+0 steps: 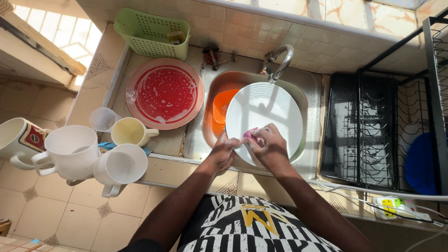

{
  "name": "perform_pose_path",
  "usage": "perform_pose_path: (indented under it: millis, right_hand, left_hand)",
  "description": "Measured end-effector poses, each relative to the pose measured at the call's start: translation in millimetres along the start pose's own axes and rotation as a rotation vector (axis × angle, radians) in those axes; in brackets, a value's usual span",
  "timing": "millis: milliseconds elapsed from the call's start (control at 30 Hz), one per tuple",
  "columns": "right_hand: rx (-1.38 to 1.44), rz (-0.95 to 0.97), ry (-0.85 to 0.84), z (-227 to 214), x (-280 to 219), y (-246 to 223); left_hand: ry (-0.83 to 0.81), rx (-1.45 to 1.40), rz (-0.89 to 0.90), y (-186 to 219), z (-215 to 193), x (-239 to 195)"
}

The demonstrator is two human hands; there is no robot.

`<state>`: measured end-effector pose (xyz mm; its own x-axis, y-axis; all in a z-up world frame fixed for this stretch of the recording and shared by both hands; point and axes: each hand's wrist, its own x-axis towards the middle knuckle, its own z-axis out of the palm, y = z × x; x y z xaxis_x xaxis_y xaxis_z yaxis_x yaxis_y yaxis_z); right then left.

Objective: Washing and rinsing ceramic plates in a kitchen sink using a cloth and running water

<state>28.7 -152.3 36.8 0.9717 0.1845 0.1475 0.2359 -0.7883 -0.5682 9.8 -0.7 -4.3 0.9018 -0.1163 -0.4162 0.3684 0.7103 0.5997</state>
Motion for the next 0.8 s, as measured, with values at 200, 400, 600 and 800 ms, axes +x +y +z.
perform_pose_path:
  millis: [200,400,600,800]
  right_hand:
    - [-0.083,0.238,-0.140,-22.8,-8.7,0.1]
    - [-0.077,-0.076,0.299,-12.6,34.3,113.6]
    - [0.070,-0.057,0.322,-9.8,74.4,81.8]
    - [0.170,-0.106,0.201,30.8,61.9,48.1]
  left_hand:
    - [0.086,0.105,-0.049,-4.9,-21.3,12.4]
    - [0.043,0.038,-0.057,4.0,-5.1,-0.1]
    - [-0.070,0.116,-0.131,-26.8,-28.9,21.2]
    - [-0.099,0.190,-0.115,0.5,-5.1,-7.0]
